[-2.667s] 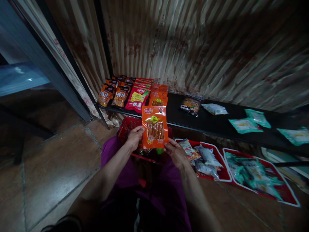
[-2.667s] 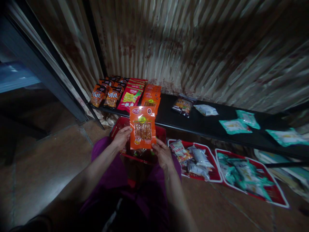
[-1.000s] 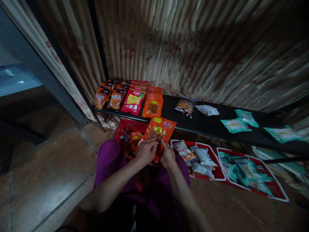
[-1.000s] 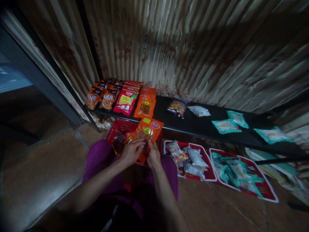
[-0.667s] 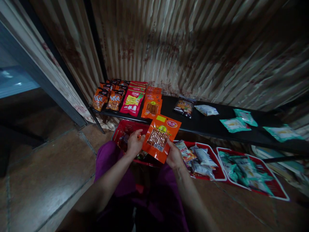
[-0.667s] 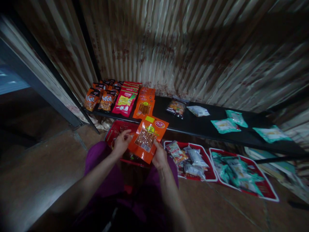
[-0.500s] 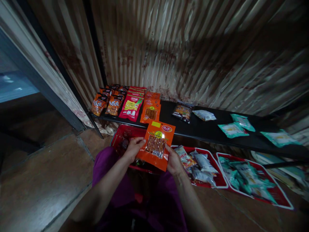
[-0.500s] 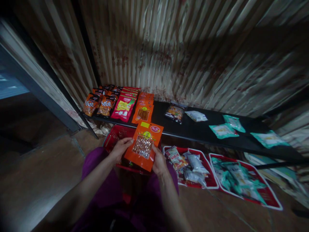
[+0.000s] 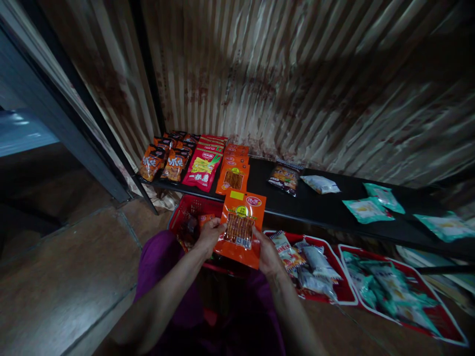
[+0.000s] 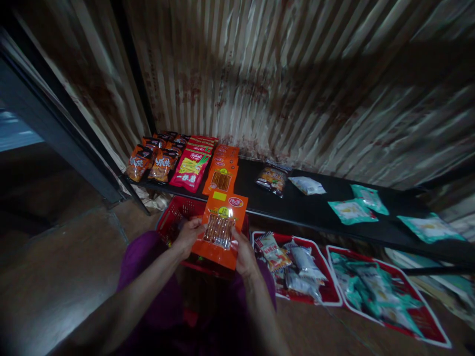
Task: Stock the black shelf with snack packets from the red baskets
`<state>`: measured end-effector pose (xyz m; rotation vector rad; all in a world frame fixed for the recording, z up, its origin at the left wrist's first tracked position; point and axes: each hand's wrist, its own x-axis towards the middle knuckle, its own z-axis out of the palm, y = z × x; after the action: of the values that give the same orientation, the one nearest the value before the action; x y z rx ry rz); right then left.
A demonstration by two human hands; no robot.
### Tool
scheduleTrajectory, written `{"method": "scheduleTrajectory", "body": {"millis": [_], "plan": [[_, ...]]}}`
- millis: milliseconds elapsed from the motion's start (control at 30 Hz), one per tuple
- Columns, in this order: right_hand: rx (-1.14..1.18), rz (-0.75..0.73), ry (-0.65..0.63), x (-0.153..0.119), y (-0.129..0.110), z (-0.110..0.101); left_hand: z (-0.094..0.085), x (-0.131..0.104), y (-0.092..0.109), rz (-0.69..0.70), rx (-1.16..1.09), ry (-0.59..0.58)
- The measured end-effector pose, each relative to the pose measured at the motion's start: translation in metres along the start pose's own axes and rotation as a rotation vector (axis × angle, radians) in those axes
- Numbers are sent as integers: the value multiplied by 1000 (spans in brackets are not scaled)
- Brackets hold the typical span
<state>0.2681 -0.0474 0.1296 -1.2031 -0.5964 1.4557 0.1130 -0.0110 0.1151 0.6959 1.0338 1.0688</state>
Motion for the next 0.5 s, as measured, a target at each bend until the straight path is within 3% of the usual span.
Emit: {"method": "scheduleTrajectory", "body": {"millis": [133,500], "plan": [[94,110,42,5,-1,4,-1,9,3,-23,-11,51],[114,53,120,20,3,9,-1,20,15,9,25,85]]}}
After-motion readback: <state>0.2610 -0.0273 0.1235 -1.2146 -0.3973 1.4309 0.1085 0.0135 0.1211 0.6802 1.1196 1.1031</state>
